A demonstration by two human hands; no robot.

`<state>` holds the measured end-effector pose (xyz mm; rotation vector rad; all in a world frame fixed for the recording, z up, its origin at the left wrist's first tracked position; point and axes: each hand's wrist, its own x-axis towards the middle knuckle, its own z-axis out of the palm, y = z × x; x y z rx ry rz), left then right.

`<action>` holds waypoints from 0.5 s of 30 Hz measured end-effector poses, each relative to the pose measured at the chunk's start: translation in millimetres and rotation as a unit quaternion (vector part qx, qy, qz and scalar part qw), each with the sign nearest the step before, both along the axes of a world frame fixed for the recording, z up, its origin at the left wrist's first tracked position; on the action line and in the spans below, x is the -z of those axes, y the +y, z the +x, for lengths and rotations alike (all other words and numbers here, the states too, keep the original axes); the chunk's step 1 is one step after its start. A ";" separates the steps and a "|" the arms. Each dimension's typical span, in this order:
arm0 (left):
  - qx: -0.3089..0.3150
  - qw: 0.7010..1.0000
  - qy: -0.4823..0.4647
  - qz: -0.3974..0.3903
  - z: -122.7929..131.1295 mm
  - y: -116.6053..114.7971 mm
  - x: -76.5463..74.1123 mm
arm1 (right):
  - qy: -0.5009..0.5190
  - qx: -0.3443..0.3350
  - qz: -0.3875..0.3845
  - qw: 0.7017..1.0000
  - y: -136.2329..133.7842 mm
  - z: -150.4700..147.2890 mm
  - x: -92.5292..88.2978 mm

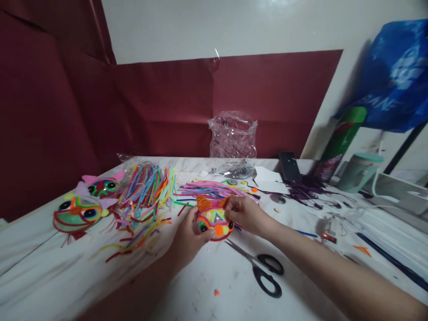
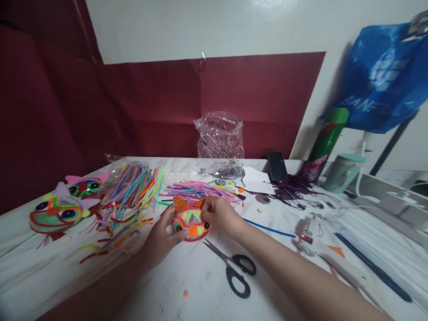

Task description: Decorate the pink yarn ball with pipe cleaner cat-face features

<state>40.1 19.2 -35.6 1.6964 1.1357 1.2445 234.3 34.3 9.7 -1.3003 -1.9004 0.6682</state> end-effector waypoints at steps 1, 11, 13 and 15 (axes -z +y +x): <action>0.004 1.000 -0.001 0.000 0.6 -0.9 -0.5 | -0.002 0.005 0.006 1.000 -1.5 -0.9 1.3; -0.001 1.000 -0.020 0.012 3.7 -4.1 0.2 | -0.102 0.032 0.120 0.987 -27.5 -11.3 0.3; 0.000 1.000 -0.019 0.011 3.5 -3.3 0.4 | -0.115 0.034 0.133 0.984 -28.9 -12.4 1.4; -0.002 1.000 -0.014 0.012 3.2 -2.7 0.3 | -0.117 0.038 0.136 0.983 -28.6 -12.4 3.1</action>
